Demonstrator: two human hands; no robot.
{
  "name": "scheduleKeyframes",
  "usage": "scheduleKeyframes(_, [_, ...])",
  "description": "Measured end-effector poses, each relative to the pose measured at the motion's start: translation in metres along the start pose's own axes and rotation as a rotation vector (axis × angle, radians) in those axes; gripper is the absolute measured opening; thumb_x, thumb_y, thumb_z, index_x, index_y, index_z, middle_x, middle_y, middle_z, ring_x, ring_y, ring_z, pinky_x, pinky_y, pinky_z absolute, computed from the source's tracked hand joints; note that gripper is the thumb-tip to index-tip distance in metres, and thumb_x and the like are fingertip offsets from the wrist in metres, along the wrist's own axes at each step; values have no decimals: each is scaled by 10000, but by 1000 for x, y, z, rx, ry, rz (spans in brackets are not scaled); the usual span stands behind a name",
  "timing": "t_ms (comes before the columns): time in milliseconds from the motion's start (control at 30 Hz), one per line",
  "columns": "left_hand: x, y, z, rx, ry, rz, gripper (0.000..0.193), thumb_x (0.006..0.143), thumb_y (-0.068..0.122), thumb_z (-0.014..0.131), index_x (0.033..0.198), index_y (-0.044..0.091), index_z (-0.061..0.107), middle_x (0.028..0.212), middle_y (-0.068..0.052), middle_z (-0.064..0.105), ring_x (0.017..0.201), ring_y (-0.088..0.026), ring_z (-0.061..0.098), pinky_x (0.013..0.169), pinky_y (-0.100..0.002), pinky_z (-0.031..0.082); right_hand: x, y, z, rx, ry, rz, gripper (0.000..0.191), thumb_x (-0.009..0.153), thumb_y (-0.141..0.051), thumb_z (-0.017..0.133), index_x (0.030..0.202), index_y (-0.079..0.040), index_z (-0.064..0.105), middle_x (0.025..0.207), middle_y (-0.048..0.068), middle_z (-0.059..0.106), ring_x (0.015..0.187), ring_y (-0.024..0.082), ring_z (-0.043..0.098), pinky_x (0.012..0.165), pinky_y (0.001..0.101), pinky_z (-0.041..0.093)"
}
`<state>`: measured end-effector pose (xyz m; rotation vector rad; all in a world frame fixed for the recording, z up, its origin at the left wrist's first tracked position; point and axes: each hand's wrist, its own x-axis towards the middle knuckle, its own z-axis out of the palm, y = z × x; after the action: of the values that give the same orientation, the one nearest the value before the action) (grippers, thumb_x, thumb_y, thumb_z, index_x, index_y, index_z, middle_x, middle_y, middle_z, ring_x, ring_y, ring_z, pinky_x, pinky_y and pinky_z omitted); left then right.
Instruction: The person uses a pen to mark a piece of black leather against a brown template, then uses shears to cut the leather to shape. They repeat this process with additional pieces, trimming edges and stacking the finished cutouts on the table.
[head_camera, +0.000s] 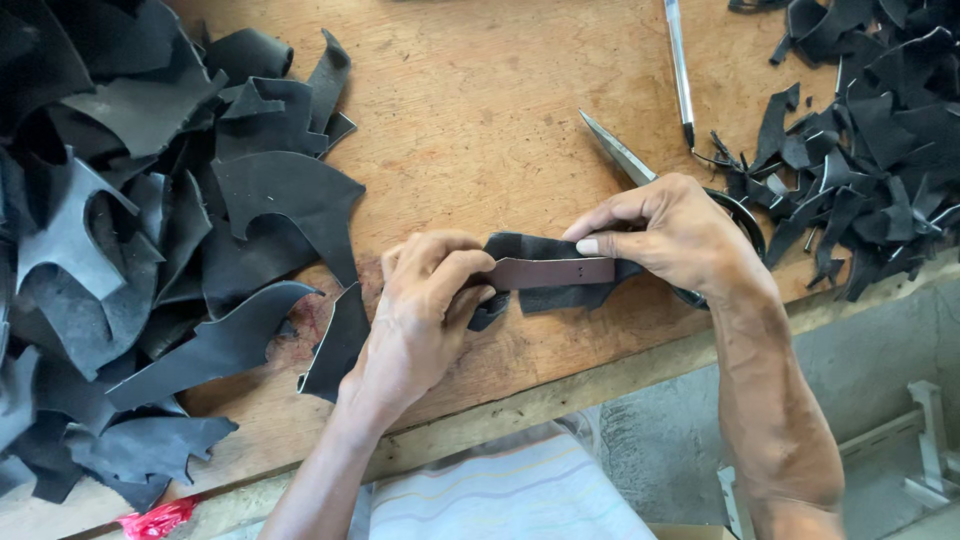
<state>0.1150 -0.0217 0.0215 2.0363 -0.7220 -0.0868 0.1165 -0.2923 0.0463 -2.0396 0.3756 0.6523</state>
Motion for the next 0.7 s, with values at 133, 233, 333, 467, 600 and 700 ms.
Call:
scheduleKeyframes(133, [-7, 0, 5, 95, 34, 6, 333, 796, 27, 778, 1117, 82, 710, 1171, -164, 615, 1096, -333, 567, 944, -422, 422, -3, -8, 3, -127, 32, -9, 231, 787, -122, 817, 1016, -138, 840, 858, 20, 832, 718, 87, 735, 683, 245, 591])
scheduleKeyframes(233, [-18, 1, 10, 232, -25, 10, 393, 822, -5, 717, 1213, 36, 728, 1143, -135, 642, 1112, -301, 573, 963, -440, 431, -5, -12, 7, -140, 50, -21, 247, 781, -120, 817, 1026, -147, 831, 867, 5, 830, 723, 80, 740, 685, 243, 594])
scheduleKeyframes(333, [-36, 12, 22, 358, -56, 5, 455, 904, 43, 642, 1348, -58, 654, 1302, -183, 610, 1250, -305, 542, 1088, -451, 441, -6, -14, 9, -160, 69, -27, 241, 787, -110, 816, 1026, -139, 826, 862, 6, 826, 722, 80, 742, 685, 243, 595])
scheduleKeyframes(467, [-60, 26, 43, 454, -92, -59, 523, 1025, 238, 577, 1447, -61, 497, 1505, -243, 447, 1410, -353, 409, 1168, -486, 353, -6, -14, 11, -131, 85, -17, 244, 776, -93, 820, 1019, -119, 825, 851, 24, 825, 707, 88, 739, 660, 245, 598])
scheduleKeyframes(600, [-71, 28, 54, 551, -208, -127, 629, 1037, 312, 490, 1550, -22, 344, 1621, -224, 291, 1511, -358, 266, 1235, -495, 231, -7, -12, 13, -103, 100, -11, 215, 792, -93, 813, 1006, -95, 827, 823, 44, 822, 689, 96, 735, 647, 241, 589])
scheduleKeyframes(700, [-74, 27, 58, 528, -191, -140, 609, 1042, 313, 458, 1569, 34, 335, 1623, -216, 280, 1515, -358, 244, 1246, -489, 188, -11, -10, 15, -123, 133, -126, 197, 797, -91, 818, 994, -77, 822, 829, 42, 815, 706, 93, 727, 655, 234, 581])
